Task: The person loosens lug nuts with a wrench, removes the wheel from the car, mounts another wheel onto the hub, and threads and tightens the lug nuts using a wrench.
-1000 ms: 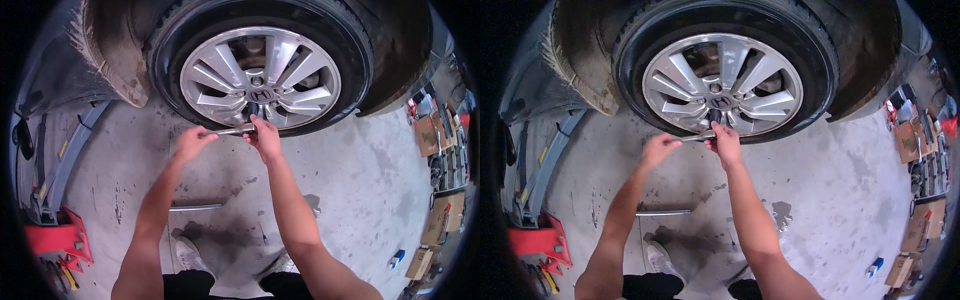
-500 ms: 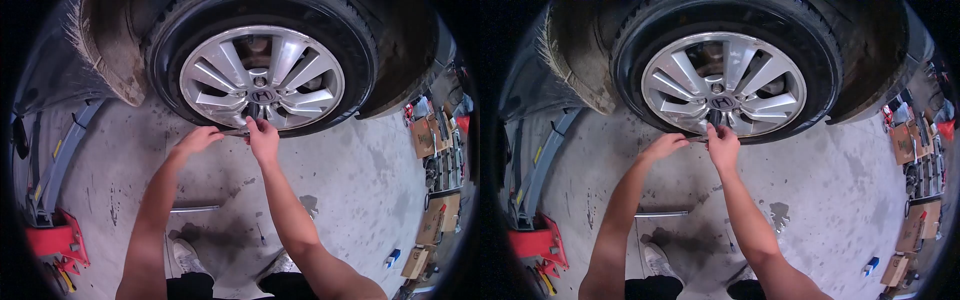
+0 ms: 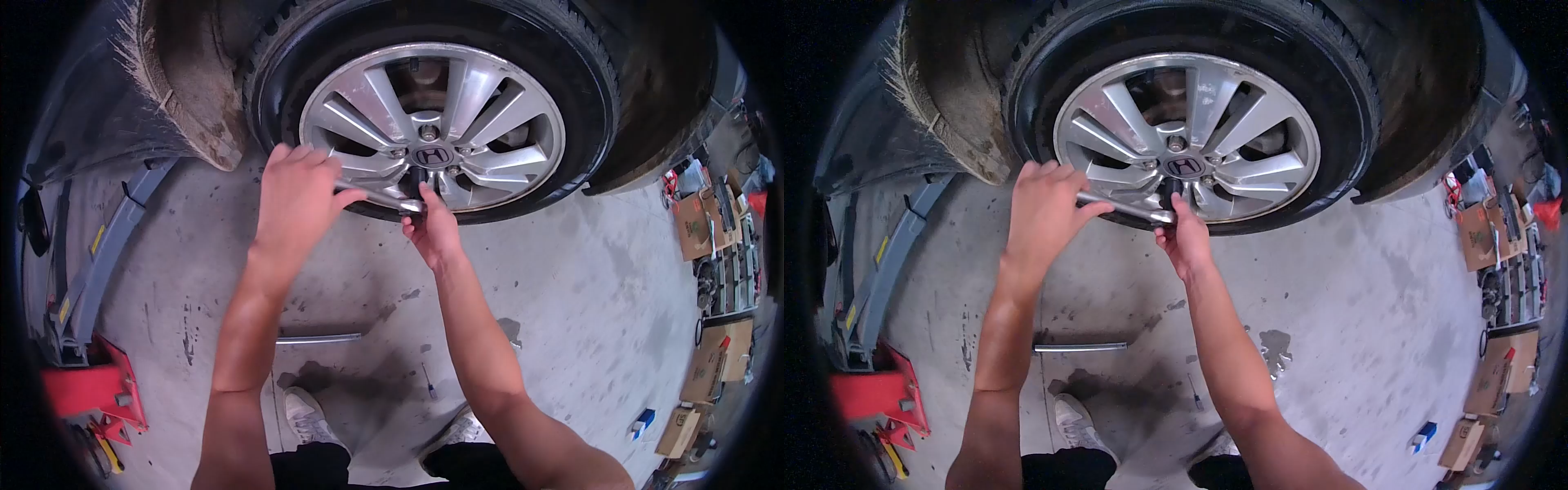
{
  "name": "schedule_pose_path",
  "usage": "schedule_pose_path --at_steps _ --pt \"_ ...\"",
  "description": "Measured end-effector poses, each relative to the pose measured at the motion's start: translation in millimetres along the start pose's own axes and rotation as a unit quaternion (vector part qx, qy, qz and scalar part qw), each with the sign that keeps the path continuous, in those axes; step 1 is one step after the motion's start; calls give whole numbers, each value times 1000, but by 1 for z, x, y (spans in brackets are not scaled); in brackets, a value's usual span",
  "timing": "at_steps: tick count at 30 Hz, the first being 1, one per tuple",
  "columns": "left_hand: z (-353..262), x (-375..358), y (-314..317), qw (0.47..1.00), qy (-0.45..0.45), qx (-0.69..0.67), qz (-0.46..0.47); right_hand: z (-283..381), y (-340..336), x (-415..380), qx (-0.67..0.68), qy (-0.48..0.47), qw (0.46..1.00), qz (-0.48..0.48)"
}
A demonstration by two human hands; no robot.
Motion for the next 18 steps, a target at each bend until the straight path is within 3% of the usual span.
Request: schedule_pose_path --at_steps 2,3,4,6,7,9,12,14,16,17,18 --pt "21 -8 31 998 -46 -28 30 2 -2 1 -84 2 996 -15" --pt "43 -10 69 966 -98 -167 169 0 -3 3 -85 0 996 -13" --pt "54 -12 109 894 -144 -298 302 0 -4 4 -167 -31 985 -31" --pt "50 -10 174 868 -84 -374 314 -1 -5 3 -303 -104 942 -98" --pt "42 -12 203 868 -81 -375 314 -1 -2 3 -303 -106 942 -101" --pt "18 -16 231 840 -82 -453 287 7 3 -4 -416 -168 878 -167" --pt "22 -27 218 820 -115 -460 321 13 5 -8 -396 -132 896 -149" --pt "43 -30 177 838 -146 -434 296 12 0 -5 -365 -101 916 -129" --pt "47 -16 93 896 -185 -320 248 -3 -11 6 -65 2 998 -23" --pt "32 -6 45 926 -197 -232 223 -6 -12 6 -61 3 998 -26" --pt "15 1 23 925 -196 -232 228 -9 -10 7 -13 -2 1000 -10"
Point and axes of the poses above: each hand's wrist, its own x-axis towards the middle knuckle, its own y-axis out of the palm, z = x × y, the point moved 3 cm from there along x, towards the middle knuckle, and after that the axes turned 11 degrees about z, right-handed, at the moved point
